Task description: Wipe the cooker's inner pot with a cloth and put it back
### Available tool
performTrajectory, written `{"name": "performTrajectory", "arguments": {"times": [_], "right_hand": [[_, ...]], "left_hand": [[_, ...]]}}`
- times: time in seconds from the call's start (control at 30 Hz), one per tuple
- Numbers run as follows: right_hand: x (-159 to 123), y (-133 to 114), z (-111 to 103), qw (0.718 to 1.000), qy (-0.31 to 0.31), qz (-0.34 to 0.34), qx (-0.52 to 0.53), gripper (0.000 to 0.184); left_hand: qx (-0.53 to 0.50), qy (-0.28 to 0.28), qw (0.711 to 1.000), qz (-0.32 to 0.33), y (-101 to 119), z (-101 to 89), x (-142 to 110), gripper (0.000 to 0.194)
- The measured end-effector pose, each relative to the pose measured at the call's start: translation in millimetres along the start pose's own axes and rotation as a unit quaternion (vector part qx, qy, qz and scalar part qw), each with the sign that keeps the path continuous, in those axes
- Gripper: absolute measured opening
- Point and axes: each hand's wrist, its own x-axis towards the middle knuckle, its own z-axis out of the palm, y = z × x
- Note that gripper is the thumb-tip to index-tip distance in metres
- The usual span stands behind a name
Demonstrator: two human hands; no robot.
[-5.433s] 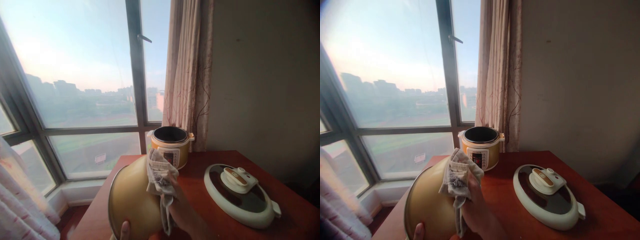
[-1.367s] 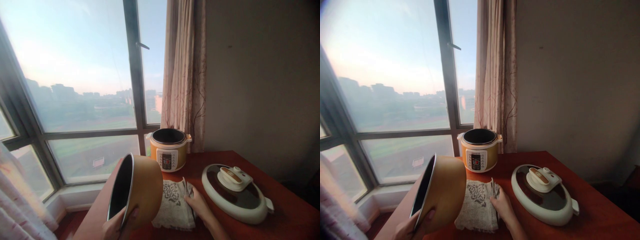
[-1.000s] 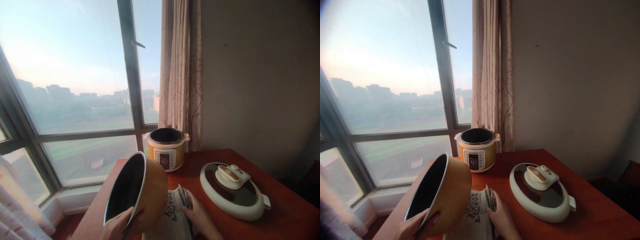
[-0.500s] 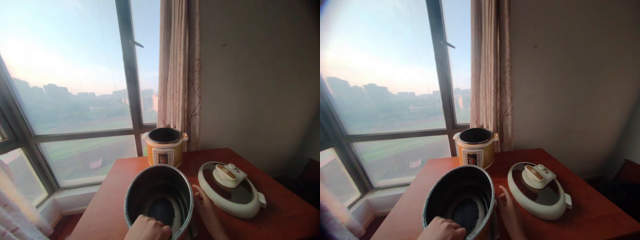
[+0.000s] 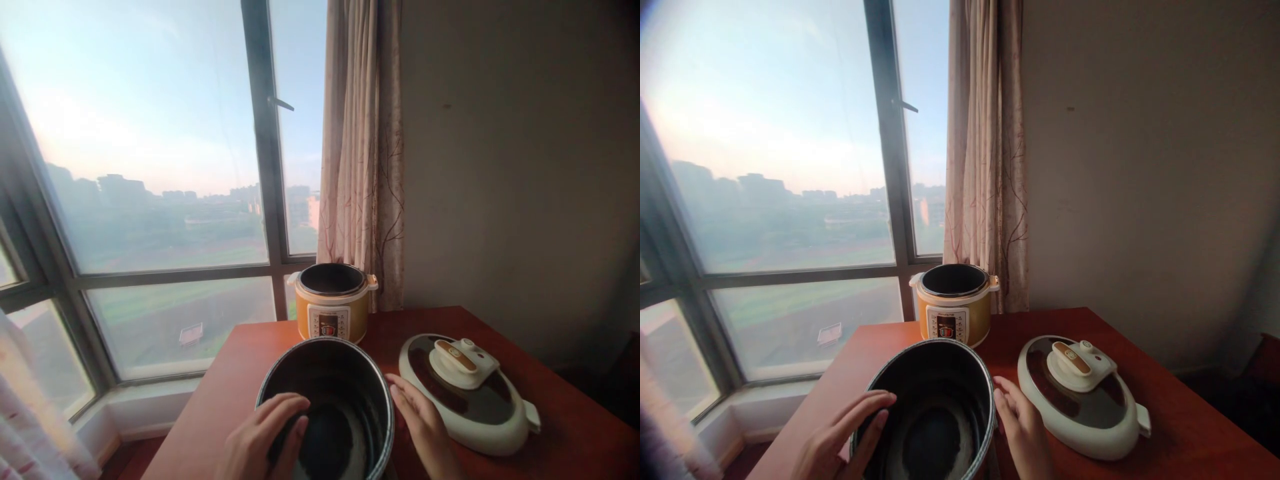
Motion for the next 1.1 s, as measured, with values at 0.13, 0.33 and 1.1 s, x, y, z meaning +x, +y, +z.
{"name": "performTrajectory", "arguments": {"times": [0.13, 0.33, 1.1], "right_hand": [[-1, -2, 0, 1.0, -0.011, -0.006, -0.027, 0.067], [0, 3, 3, 0.999, -0.031, -0.019, -0.012, 0.066], [13, -4, -26, 0.999, -0.039, 0.017, 0.03, 0.067]], "left_hand": [[0.048, 0.104, 0.985, -0.13, -30, -11.2, -3, 0.026], [-0.074, 0.011, 0.958, -0.278, -60, -3.6, -6, 0.06], [-0.276, -0.035, 0.889, -0.364, -44, 26.2, -8, 0.066]]}}
